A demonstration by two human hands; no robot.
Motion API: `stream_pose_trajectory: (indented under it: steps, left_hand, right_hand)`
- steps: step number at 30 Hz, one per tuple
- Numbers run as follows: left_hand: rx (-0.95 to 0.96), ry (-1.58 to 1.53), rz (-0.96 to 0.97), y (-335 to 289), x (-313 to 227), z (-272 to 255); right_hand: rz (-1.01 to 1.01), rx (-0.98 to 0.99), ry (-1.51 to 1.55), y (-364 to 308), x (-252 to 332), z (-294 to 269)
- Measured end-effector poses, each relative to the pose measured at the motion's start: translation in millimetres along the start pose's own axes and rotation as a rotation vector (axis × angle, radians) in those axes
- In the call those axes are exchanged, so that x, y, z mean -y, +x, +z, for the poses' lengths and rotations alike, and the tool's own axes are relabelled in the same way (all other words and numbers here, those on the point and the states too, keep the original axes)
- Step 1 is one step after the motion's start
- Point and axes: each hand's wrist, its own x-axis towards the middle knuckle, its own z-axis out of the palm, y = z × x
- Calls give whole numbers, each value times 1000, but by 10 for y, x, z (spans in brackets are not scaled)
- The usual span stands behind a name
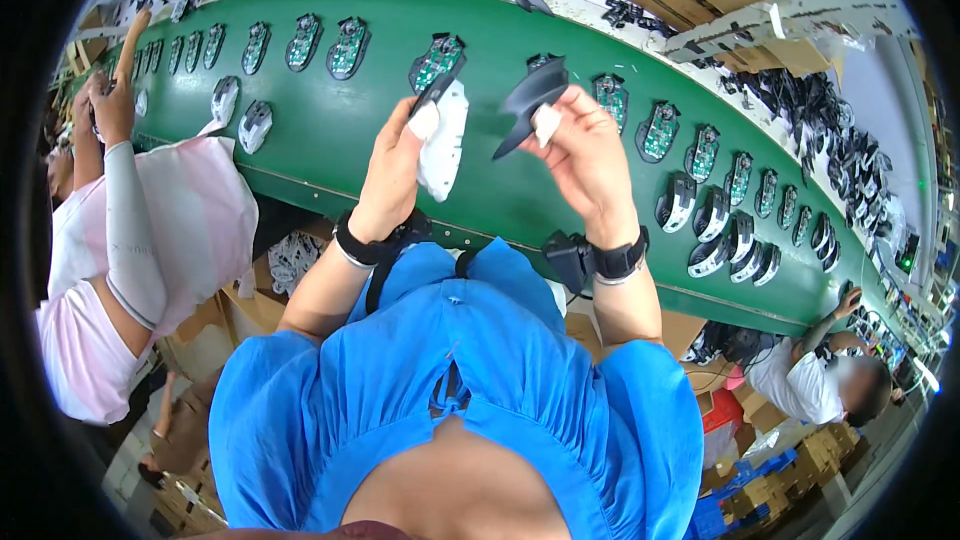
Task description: The person assembles small electronic devices on a green workbench. They pick up white plastic casings and black components, fit them together, and place the finished units on the table. The person also retrieves parts from a cardboard box and handles loose components.
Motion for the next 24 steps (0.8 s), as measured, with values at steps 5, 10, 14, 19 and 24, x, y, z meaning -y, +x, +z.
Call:
stream_pose_trajectory:
  steps: [5, 10, 14, 19, 24]
  left_hand:
    - [-39, 20, 82, 58, 3, 24]
    - [-28, 10, 142, 55, -8, 31]
    - [-41, 79, 163, 92, 50, -30]
    - [-67, 161, 184, 108, 49, -69]
    - [-22, 187, 118, 80, 61, -106]
  right_hand:
    - [56, 127, -122, -95, -141, 88]
    - [44, 176, -227, -78, -208, 157]
    - [15, 199, -298, -60, -235, 169]
    - [12, 203, -491, -27, -202, 159]
    - [83, 63, -588, -35, -151, 349]
